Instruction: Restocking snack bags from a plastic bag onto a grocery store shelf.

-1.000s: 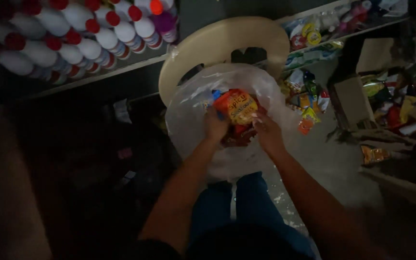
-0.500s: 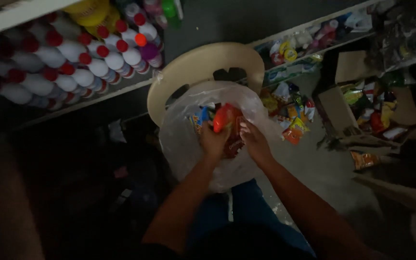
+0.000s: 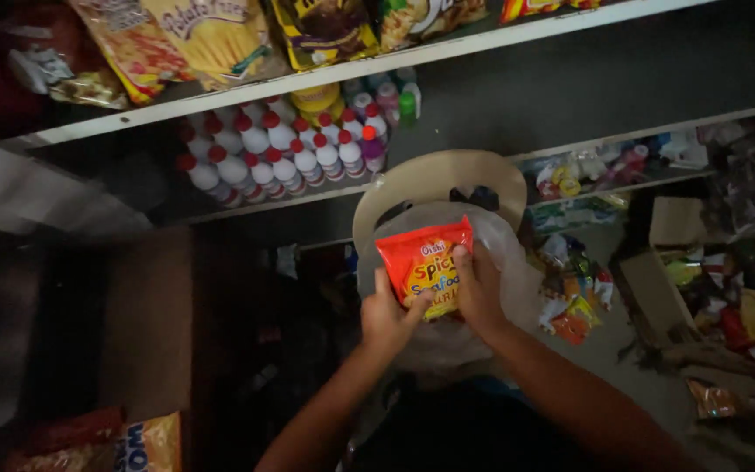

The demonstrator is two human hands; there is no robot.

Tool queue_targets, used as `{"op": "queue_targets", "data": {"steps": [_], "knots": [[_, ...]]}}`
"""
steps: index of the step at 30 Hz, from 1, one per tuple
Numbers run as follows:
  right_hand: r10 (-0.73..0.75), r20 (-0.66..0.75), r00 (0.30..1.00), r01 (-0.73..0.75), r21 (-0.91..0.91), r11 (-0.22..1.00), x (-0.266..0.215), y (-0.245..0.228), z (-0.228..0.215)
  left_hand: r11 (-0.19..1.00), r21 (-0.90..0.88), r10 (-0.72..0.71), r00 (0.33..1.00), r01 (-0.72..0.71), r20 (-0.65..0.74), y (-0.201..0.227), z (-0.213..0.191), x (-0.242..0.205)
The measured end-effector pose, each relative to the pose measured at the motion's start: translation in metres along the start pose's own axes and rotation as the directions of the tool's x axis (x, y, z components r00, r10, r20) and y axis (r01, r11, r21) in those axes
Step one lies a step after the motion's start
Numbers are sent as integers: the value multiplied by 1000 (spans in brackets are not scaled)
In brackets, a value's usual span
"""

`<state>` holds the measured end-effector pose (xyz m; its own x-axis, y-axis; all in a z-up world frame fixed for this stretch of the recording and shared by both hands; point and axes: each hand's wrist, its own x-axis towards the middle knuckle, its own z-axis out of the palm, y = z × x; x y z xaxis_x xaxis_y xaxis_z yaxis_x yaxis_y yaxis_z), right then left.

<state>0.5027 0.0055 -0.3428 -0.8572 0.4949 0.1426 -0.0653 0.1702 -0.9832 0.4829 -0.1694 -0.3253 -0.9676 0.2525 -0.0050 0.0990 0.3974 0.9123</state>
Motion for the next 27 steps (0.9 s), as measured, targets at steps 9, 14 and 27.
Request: {"op": "queue_targets", "data": {"steps": [9, 14, 27], "knots": [[-362, 188, 913, 313, 245, 918, 20, -31, 9, 979, -107, 140, 950, -176, -281, 40, -33, 10], [-166, 214, 963, 139, 133, 981, 35, -67, -15, 985, -73, 134, 953, -159, -270, 117, -71, 49], [-304, 120, 945, 209, 495, 843, 212, -195, -51, 803, -189, 526, 821, -566, -224, 245, -72, 188]]}}
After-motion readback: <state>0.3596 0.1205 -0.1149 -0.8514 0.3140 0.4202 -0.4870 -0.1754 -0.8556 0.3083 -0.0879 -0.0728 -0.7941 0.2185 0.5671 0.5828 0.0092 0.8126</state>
